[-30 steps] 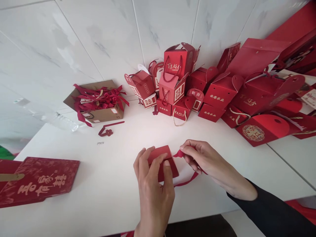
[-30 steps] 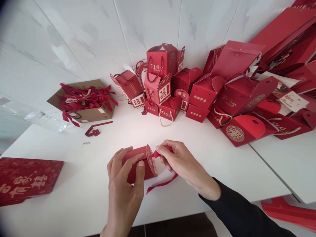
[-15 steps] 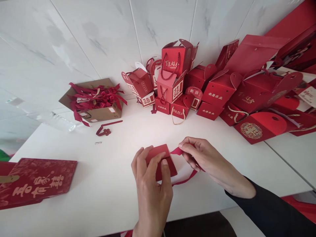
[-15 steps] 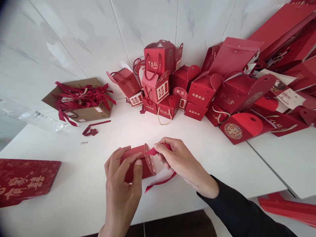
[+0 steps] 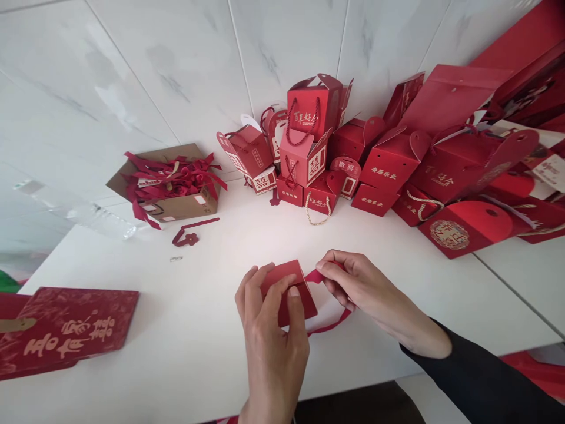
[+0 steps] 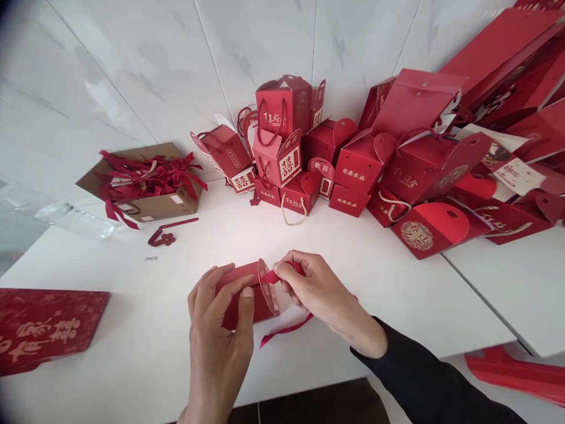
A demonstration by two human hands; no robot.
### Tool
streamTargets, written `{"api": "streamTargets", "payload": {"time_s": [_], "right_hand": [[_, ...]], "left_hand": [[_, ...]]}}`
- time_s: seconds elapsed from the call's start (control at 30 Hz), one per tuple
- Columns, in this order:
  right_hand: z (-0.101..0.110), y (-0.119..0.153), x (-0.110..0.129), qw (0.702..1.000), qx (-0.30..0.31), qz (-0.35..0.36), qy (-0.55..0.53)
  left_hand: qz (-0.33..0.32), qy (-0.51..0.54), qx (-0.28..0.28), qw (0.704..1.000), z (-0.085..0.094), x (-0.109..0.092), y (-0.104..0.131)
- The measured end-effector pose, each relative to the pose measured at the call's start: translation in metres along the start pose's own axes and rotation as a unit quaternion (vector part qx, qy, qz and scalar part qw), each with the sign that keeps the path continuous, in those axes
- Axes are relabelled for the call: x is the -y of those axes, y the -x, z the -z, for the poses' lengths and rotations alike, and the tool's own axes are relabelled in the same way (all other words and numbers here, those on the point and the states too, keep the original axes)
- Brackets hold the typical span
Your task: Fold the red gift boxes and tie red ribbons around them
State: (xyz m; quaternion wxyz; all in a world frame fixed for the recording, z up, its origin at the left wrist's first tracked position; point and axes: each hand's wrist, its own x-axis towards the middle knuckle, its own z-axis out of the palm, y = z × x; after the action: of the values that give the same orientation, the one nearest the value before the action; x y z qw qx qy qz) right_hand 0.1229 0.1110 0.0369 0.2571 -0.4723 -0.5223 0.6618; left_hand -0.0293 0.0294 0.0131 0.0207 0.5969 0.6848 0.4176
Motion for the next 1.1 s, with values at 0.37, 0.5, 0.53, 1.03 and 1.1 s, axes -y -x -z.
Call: {"api": "streamTargets", "payload": {"time_s": [0.37, 0.5, 0.53, 1.03, 1.1], "right_hand": [[-0.008, 0.003, -0.001, 0.997, 0.054, 0.043, 0.030], [-0.009, 0.007, 0.001, 0.964, -0.057, 0.193, 0.173], [-0.011, 0.008, 0.004, 0.952, -0.058, 0.226, 0.196], [-0.048, -0.010, 0.027, 0.892, 0.030, 0.311, 0.328], [-0.052, -0.013, 0.025, 0.886, 0.033, 0.301, 0.353]], "left_hand": [[0.043, 0.039, -0.003, 0.998, 0.000, 0.003, -0.001], [0.099, 0.115, -0.017, 0.988, 0.008, 0.003, -0.003], [0.106, 0.134, -0.020, 0.985, 0.010, 0.002, -0.004], [0.344, 0.282, -0.081, 0.892, 0.032, -0.003, 0.009], [0.349, 0.278, -0.089, 0.890, 0.034, -0.004, 0.008]]}}
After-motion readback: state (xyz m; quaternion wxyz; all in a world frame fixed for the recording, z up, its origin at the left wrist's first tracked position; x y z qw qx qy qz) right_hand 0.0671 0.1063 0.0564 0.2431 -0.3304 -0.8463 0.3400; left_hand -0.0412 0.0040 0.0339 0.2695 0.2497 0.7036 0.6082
